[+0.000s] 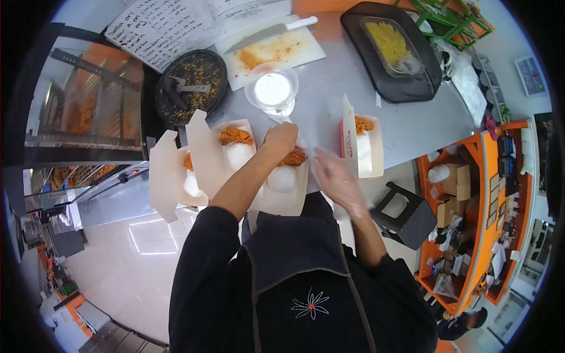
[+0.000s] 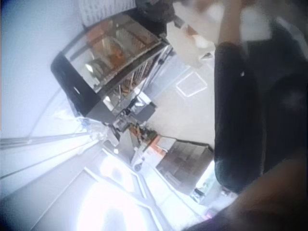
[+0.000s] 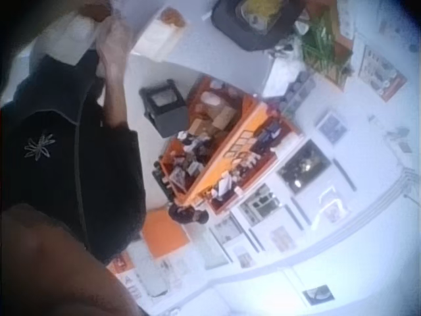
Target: The person retrieves rice balls from a cooler and places them into takeaway boxes. They then add fried chicken pieces and scrambled eggs to each box using a spoon. Finally, they retrieve a printed receipt from a printer and place it into one of the boxes.
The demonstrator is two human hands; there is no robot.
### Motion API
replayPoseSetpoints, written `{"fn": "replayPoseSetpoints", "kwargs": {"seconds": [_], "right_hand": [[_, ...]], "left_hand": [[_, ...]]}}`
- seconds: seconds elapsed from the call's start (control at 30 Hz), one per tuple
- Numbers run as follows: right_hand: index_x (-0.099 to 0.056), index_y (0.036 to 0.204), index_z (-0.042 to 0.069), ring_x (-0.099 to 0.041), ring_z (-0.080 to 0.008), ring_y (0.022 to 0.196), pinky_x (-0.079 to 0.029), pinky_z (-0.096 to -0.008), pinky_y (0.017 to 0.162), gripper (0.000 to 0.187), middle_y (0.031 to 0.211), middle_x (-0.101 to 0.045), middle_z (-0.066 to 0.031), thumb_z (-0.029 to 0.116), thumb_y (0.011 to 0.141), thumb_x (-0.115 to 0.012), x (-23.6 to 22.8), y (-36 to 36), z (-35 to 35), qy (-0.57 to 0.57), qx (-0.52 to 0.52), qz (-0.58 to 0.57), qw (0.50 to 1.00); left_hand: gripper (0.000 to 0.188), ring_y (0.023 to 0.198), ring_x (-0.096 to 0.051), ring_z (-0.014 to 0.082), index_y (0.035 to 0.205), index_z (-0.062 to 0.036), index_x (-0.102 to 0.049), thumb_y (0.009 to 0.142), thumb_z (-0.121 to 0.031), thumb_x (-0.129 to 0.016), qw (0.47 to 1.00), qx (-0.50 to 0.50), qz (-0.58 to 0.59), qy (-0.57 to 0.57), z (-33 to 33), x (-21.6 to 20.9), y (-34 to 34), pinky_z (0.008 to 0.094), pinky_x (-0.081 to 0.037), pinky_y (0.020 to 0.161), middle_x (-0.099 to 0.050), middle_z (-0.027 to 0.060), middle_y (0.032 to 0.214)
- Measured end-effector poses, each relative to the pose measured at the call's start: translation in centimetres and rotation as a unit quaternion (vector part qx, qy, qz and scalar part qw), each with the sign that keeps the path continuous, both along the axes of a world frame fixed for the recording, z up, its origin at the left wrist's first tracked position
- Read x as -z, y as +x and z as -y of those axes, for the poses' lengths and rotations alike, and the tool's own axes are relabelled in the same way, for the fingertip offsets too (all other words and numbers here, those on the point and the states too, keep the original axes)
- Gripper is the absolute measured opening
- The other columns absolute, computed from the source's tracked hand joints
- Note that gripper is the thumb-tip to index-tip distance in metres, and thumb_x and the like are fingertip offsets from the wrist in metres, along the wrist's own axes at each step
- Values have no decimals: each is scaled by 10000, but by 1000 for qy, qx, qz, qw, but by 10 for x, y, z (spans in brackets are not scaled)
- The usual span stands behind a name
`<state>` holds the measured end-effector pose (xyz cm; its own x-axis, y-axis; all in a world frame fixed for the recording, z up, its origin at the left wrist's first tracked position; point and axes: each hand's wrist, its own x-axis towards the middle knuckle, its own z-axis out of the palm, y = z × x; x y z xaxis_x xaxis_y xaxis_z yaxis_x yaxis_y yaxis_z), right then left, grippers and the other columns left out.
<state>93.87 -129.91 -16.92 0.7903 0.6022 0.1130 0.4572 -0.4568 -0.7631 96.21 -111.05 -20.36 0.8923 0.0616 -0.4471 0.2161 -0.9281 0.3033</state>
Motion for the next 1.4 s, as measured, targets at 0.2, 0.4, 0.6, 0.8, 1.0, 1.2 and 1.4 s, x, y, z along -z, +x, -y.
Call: {"fn": "replayPoseSetpoints", "kwargs": {"seconds": [0.2,0.4,0.6,0.8,1.0,1.2,1.4], "right_hand": [[-605,1059,51,-614,-290,844,-473,-339,781,270,916,-633,-172,132,801,-596,-25,110,67,-95,94,-70,988],[-600,1049,78,-602,-279,866,-473,-375,785,340,922,-623,-158,109,716,-660,16,130,62,-93,-17,6,995],[-551,1081,20,-497,-317,1039,-449,-383,837,360,1086,-548,-163,44,731,-626,39,125,57,-381,-3,161,911],[-580,1046,62,-484,-344,1010,-435,-409,862,261,1047,-558,-125,61,794,-514,55,119,72,-185,-37,182,965],[-567,1099,31,-534,-270,1004,-421,-355,902,254,1040,-594,-138,52,850,-523,40,133,108,-26,61,107,992],[-610,1047,30,-597,-187,902,-471,-301,822,216,998,-623,-93,112,849,-582,-113,55,-25,82,-7,49,995],[-596,982,5,-613,-350,790,-492,-404,699,337,871,-622,-200,268,772,-604,11,47,-221,-299,-395,88,865]], "left_hand": [[173,876,-636,321,905,-15,-643,751,-19,-562,997,54,17,61,6,-25,-13,391,-527,717,-641,193,916],[230,805,-618,337,1001,-36,-588,788,-118,-562,994,60,92,9,-3,-46,-45,438,-490,687,-625,203,846],[192,849,-593,329,977,-27,-607,812,-113,-561,966,47,238,-88,-11,-60,-74,417,-453,761,-629,169,851],[182,914,-583,315,995,-27,-605,824,-58,-552,925,-6,333,-181,-21,-72,-96,411,-421,886,-617,166,933],[158,901,-597,194,1014,-12,-593,879,-36,-516,824,-266,414,-281,-45,-63,-149,306,-455,822,-629,108,949],[118,764,-576,125,957,2,-572,892,-15,-475,698,-468,368,-398,-39,-46,-231,246,-471,708,-609,68,840],[387,757,-612,162,1119,22,-473,878,-269,-559,695,-491,67,-522,-25,7,-232,272,-495,666,-613,121,872]]}}
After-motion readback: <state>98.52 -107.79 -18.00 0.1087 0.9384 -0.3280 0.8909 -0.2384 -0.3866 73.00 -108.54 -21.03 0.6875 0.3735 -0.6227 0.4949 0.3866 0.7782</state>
